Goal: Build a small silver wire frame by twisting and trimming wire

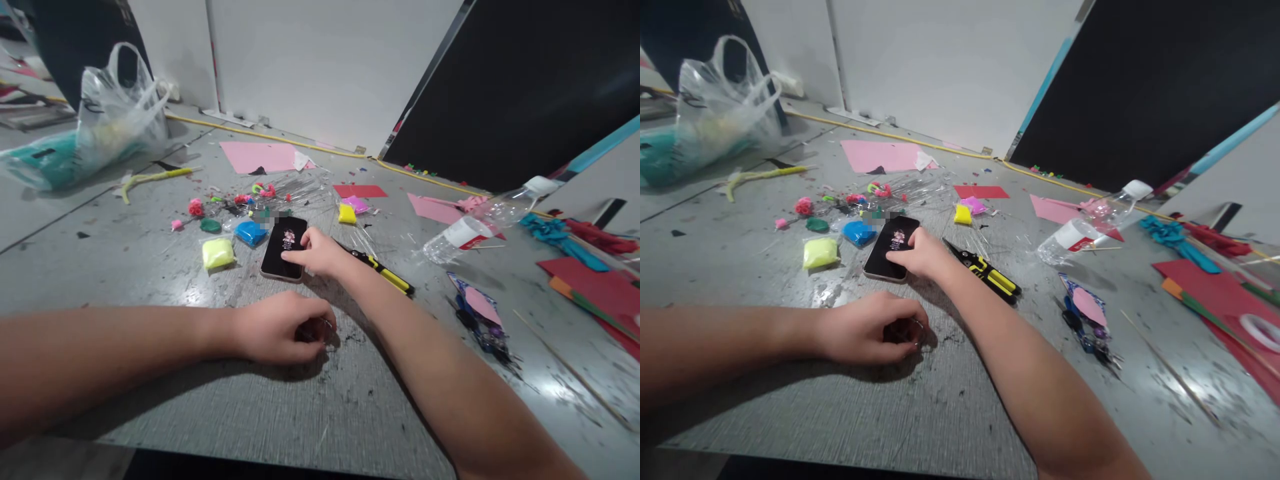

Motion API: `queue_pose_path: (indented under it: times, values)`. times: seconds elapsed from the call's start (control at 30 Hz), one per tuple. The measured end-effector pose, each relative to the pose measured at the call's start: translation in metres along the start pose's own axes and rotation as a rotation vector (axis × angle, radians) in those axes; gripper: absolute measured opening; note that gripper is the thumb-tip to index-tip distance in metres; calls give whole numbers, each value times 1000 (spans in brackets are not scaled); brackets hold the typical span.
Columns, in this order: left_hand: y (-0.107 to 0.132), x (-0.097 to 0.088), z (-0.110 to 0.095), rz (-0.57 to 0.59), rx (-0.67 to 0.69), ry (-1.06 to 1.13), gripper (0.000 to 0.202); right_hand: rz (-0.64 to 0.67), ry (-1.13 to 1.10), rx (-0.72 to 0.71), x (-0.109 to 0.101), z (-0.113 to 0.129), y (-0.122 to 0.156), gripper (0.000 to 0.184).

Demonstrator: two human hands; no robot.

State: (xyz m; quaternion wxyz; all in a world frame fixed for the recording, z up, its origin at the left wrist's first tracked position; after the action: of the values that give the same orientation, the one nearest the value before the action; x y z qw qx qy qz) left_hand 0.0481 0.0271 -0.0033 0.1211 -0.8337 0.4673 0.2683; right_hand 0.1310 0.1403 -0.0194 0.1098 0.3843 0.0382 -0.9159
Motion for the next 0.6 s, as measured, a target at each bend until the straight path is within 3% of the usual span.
queue_pose_path:
  times: [0.6]
  values:
    - [1, 0, -2, 41, 1, 6, 26, -32, 17, -10, -3, 1, -3, 51]
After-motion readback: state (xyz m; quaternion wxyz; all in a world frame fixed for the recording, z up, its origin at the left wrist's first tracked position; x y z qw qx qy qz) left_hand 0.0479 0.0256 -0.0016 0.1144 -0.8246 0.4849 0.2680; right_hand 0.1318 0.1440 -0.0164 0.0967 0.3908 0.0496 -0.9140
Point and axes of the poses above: each hand's wrist, its own y-axis away from the middle knuckle, its own x-axis out of the palm, z = x × y, the point moved 7 cm from there along -y, towards the middle knuckle, and after that the axes turned 13 degrees about -x, right-handed, at the moved point
